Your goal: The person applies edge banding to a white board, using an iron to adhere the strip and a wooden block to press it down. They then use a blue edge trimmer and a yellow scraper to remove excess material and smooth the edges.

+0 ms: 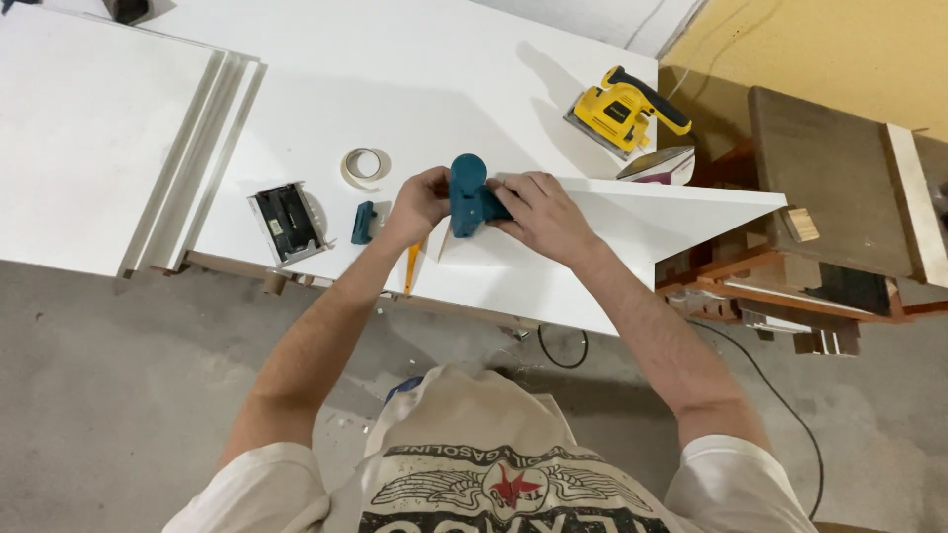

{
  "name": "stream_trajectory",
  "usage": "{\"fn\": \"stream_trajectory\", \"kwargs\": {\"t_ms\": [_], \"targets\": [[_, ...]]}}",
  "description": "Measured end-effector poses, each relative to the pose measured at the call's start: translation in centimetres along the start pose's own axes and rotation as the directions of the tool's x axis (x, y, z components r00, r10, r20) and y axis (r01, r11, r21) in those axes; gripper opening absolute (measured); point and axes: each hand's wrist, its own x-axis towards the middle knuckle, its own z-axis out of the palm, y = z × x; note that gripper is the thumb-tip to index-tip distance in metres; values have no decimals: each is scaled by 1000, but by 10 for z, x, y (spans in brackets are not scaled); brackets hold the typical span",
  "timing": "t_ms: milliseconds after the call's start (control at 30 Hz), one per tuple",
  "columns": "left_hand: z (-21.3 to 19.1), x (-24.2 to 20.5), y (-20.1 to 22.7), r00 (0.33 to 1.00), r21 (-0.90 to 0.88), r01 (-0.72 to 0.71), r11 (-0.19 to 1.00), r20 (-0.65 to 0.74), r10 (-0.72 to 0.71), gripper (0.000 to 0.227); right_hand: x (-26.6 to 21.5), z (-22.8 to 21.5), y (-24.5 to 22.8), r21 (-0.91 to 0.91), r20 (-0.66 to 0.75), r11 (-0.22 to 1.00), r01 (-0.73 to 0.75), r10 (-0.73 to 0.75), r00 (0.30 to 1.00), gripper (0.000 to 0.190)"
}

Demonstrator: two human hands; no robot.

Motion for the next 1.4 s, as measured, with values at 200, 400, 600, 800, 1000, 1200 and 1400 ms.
{"fn": "stream_trajectory", "kwargs": {"t_ms": [200,400,600,800,1000,1200,1400], "targets": [[-10,-3,-4,992,35,-103,994,77,100,21,0,20,14,11,82,998,-69,68,994,46],[-15,9,-25,987,-27,-108,994,118,111,23,23,5,38,-60,602,973,-222,212,769,54],[-32,3,47,964,-202,254,946,132,-231,60,39,0,43,89,707,955,-282,139,694,48],[-10,0,84,962,69,258,964,73,-263,78,38,0,41,88,723,945,-315,157,673,42],[0,-4,92,963,19,266,964,45,-267,80,36,-3,41,123,728,938,-325,137,672,45],[2,-14,71,963,141,246,959,78,-259,92,44,-32,37,246,721,852,-462,157,675,71],[-50,-72,39,960,109,-113,988,270,80,119,41,-35,50,332,702,755,-565,202,683,69]]}}
